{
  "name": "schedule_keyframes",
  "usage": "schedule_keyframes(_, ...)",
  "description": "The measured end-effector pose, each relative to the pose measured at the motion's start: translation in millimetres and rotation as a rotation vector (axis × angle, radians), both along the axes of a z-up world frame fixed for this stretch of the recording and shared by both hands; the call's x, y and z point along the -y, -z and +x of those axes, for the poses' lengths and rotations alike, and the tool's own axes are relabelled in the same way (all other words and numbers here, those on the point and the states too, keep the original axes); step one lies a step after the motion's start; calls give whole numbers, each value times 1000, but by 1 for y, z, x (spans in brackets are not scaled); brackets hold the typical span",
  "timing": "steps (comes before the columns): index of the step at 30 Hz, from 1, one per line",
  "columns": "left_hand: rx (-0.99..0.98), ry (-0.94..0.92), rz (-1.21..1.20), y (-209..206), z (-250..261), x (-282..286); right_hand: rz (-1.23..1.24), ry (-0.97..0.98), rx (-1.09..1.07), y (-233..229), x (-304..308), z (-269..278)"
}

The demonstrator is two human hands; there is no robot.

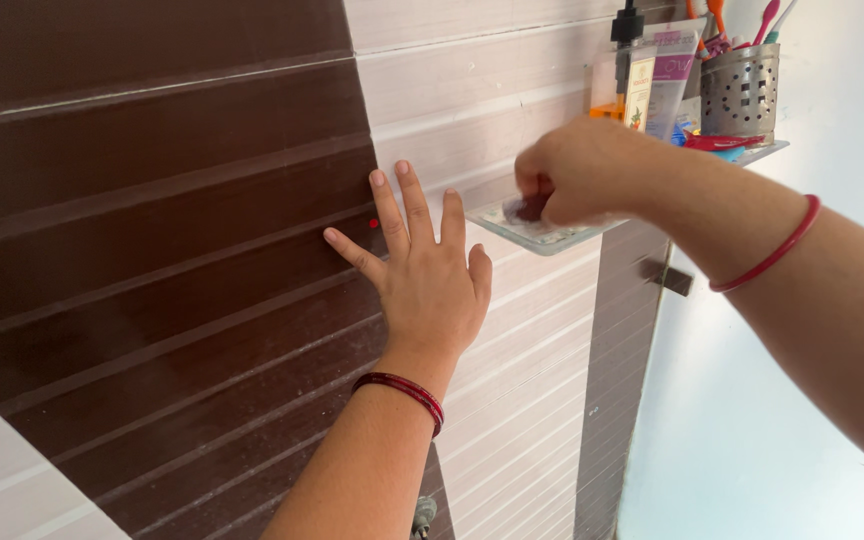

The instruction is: The person sands wall tiles using sandpaper and rubs them down by hand.

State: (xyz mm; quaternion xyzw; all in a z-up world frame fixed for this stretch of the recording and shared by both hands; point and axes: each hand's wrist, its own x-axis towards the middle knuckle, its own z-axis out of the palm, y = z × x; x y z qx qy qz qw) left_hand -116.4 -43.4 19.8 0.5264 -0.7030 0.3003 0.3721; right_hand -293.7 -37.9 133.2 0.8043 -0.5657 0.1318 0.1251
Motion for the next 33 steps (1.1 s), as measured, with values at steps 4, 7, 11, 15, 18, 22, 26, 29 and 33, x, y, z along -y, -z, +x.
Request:
schedule_keyframes(4, 0, -9, -5, 0, -1, 0, 30, 34, -105, -8, -7, 3)
schedule_keyframes(7, -2, -5, -9, 1, 0, 0, 108, 16, -153, -4, -11, 11)
schedule_keyframes(11, -1, 5, -23, 3, 0, 2, 67, 51, -127, 2, -10, 18)
schedule_keyframes(15, 2, 13, -32, 4, 4, 3, 55, 124, -334, 0, -5, 29)
schedule_keyframes(18, 11, 14, -56, 5, 5, 3, 75, 97, -326, 0, -9, 34)
schedule_keyframes(22, -8, 27, -20, 4, 4, 2, 269, 83, -223, -11, -13, 27)
schedule_keyframes(26, -13, 19, -22, 4, 3, 2, 246, 102, -125, -15, -3, 26)
schedule_keyframes(29, -5, 8, -42, 4, 2, 2, 311, 92, -92, -14, 2, 25)
schedule_keyframes(33, -12, 3, -17, 5, 4, -2, 297, 66, -91, -5, 5, 17)
